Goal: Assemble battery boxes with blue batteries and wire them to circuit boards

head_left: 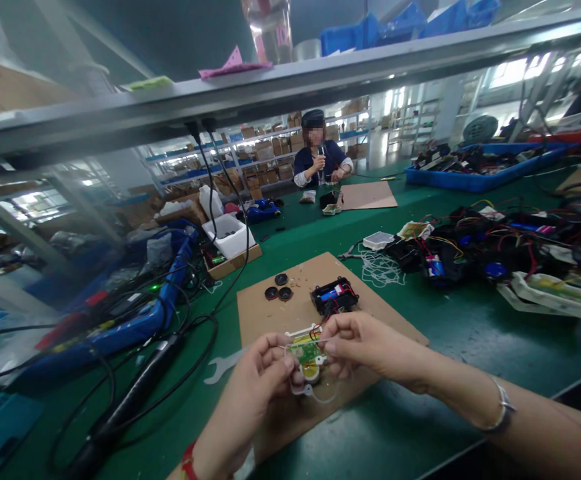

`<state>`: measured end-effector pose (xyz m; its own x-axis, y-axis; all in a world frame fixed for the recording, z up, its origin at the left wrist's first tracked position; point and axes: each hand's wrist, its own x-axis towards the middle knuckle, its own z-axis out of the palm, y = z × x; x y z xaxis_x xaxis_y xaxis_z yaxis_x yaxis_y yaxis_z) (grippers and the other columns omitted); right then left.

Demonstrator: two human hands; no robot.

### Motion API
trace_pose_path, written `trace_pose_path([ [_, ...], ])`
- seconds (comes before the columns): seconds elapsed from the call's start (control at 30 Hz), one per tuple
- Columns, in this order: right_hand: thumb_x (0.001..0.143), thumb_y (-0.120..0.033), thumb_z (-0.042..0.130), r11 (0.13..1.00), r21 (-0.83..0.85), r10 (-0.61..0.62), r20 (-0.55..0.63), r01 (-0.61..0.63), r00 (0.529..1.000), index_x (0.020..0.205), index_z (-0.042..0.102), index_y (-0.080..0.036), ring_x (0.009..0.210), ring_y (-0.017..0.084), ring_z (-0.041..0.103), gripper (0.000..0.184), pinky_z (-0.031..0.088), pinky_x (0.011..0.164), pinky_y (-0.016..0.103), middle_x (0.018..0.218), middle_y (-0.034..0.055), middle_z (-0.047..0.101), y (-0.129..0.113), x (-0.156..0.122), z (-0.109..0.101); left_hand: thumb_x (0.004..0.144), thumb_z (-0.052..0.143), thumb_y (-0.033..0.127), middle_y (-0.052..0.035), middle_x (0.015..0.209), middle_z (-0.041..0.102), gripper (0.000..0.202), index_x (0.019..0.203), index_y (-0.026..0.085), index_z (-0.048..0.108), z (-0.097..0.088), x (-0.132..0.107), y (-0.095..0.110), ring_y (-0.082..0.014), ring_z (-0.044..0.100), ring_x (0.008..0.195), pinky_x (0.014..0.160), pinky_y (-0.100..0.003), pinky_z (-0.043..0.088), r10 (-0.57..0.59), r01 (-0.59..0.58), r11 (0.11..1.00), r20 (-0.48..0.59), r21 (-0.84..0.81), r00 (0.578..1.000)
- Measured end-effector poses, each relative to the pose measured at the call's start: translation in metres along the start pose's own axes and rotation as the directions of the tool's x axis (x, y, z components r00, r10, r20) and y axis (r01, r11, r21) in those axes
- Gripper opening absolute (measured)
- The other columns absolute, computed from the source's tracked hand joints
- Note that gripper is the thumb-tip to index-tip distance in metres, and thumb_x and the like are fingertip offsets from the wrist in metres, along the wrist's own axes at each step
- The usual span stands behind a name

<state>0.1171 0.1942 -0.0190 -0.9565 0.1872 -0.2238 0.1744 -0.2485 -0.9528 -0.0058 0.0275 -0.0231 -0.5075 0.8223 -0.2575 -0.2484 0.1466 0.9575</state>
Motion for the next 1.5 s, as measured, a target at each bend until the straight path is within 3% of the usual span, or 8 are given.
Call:
trace_pose_path([
  [0.13,0.082,-0.017,0.057,0.958,-0.281,-0.072,-0.034,0.059,0.997,0.08,0.055,-0.016,0.06,0.011,0.06,0.003,0.046,0.06,0.024,0.068,0.001,0.065,0.003,0.005,0.007,0.073,0.07,0.042,0.0003,0.071,0.059,0.037,0.092,0.016,0.053,-0.007,0.004,-0.012,-0.0122,0.059,0.063,0.059,-0.024,0.049,0.001,0.002,0.996,-0.039,0.086,0.999],
  [0.27,0.077,-0.01,0.059,0.677,-0.724,-0.273,-0.081,0.132,0.958,0.076,0.06,-0.017,0.062,0.014,0.058,0.007,0.039,0.054,0.023,0.069,0.001,0.064,0.012,0.006,0.013,0.078,0.064,0.039,-0.0002,0.073,0.059,0.027,0.088,0.016,0.054,-0.016,0.004,-0.019,-0.0126,0.06,0.063,0.058,-0.024,0.049,0.058,-0.042,0.97,-0.061,0.239,0.996],
  [0.5,0.085,-0.009,0.05,0.373,-0.879,-0.565,0.041,0.299,0.824,0.095,0.058,-0.017,0.079,0.019,0.059,0.015,0.044,0.068,0.03,0.087,0.005,0.063,0.038,-0.007,0.027,0.087,0.049,0.026,-0.002,0.084,0.064,0.012,0.094,0.02,0.056,-0.028,0.008,-0.024,-0.0163,0.062,0.074,0.067,-0.026,0.049,0.264,-0.212,0.767,0.004,0.605,0.965],
  [0.63,0.088,-0.008,0.045,0.337,-0.884,-0.674,0.015,0.325,0.738,0.095,0.055,-0.019,0.077,0.018,0.058,0.017,0.045,0.067,0.029,0.085,0.0048,0.061,0.059,-0.01,0.036,0.086,0.046,0.017,-0.002,0.084,0.062,0.011,0.092,0.02,0.055,-0.031,0.017,-0.024,-0.0175,0.06,0.075,0.069,-0.029,0.047,0.343,-0.262,0.543,0.074,0.798,0.936],
  [0.87,0.083,-0.006,0.046,0.363,-0.908,-0.669,-0.098,0.208,0.737,0.087,0.054,-0.02,0.071,0.019,0.057,0.017,0.044,0.061,0.028,0.077,0.0031,0.059,0.096,-0.013,0.045,0.079,0.041,0.006,-0.0108,0.115,0.057,0.043,0.12,0.017,0.05,-0.039,0.035,-0.026,-0.0242,0.056,0.103,0.088,-0.038,0.046,0.33,-0.302,0.292,0.201,0.907,0.922],
  [1.17,0.084,-0.005,0.043,0.459,-0.883,-0.638,-0.249,0.1,0.729,0.086,0.05,-0.019,0.076,0.018,0.055,0.016,0.045,0.066,0.029,0.083,0.0041,0.056,0.093,-0.009,0.031,0.084,0.045,0.016,-0.0057,0.1,0.067,0.026,0.103,0.022,0.062,-0.044,0.043,-0.038,-0.0227,0.061,0.093,0.086,-0.038,0.045,0.294,-0.293,0.716,0.108,0.633,0.95],
  [1.4,0.08,-0.008,0.045,0.545,-0.838,-0.597,-0.405,-0.021,0.693,0.081,0.05,-0.019,0.076,0.019,0.054,0.012,0.042,0.068,0.031,0.081,0.0034,0.054,0.09,-0.015,0.012,0.087,0.043,0.023,-0.0045,0.09,0.063,0.017,0.096,0.018,0.056,-0.02,0.039,-0.054,-0.0165,0.063,0.078,0.071,-0.029,0.051,0.218,-0.227,0.897,0.065,0.38,0.974],
  [1.5,0.082,-0.011,0.043,0.701,-0.71,-0.559,-0.485,0.071,0.673,0.08,0.05,-0.02,0.075,0.018,0.055,0.012,0.044,0.068,0.031,0.081,0.0031,0.054,0.093,-0.016,0.006,0.089,0.04,0.025,-0.0034,0.084,0.06,0.015,0.093,0.016,0.052,-0.003,0.036,-0.056,-0.014,0.06,0.071,0.067,-0.026,0.051,0.225,-0.237,0.93,0.075,0.282,0.972],
])
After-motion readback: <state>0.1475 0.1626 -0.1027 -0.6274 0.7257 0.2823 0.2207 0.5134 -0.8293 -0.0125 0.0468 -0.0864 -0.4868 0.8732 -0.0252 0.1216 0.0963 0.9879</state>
